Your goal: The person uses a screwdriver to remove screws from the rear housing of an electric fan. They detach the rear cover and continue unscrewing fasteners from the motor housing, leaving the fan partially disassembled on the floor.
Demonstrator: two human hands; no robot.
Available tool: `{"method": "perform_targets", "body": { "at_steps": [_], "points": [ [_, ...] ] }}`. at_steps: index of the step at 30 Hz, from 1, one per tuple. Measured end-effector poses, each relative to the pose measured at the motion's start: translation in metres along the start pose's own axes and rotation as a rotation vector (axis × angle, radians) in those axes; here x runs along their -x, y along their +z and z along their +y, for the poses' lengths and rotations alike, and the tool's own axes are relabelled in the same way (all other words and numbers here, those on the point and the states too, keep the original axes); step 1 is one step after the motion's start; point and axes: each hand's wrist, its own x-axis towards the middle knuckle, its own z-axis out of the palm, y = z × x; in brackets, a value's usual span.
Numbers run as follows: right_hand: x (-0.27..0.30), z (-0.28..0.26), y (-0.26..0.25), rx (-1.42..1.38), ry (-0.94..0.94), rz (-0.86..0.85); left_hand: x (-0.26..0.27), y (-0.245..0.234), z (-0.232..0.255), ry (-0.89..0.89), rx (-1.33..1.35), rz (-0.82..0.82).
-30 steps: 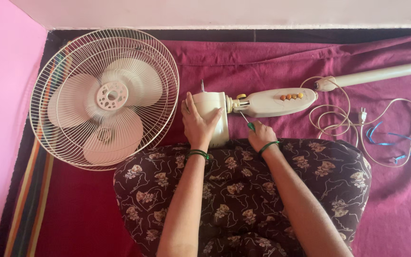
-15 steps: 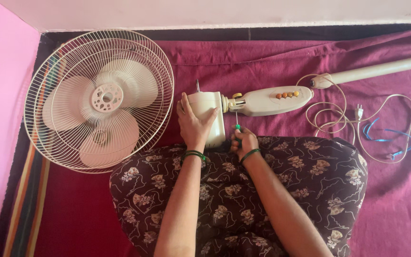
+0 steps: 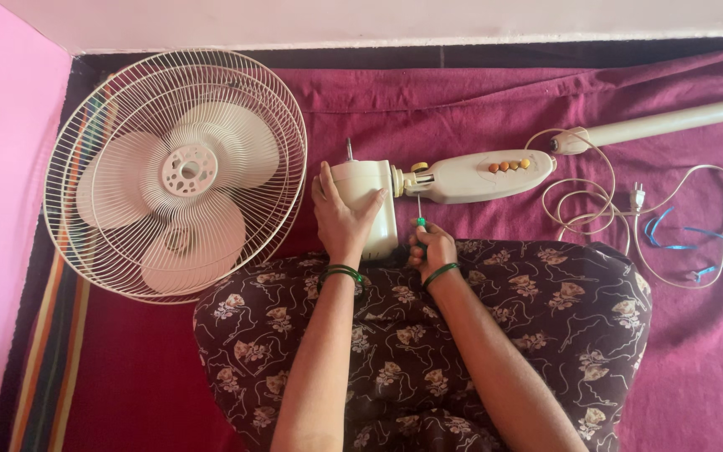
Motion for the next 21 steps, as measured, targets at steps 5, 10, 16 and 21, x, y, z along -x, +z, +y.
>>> {"method": "perform_targets", "body": {
  "at_steps": [5,10,16,21],
  "points": [
    [-0.002,0.002,-0.002,0.084,-0.034,-0.002,0.000,0.001,-0.003,0.007,0.015,-0.001],
    [-0.010,0.003,-0.009,0.216,-0.003,-0.009,0.001,0.001,-0.005,0.035,0.036,0.023],
    [-0.014,0.004,-0.013,0.140,-0.029,0.072,0.001,-0.002,-0.002,0.014,0.037,0.011],
    [-0.013,0.001,-0.012,0.057,-0.027,0.025,0.001,-0.001,-0.002,0.035,0.033,0.034]
  ]
}}
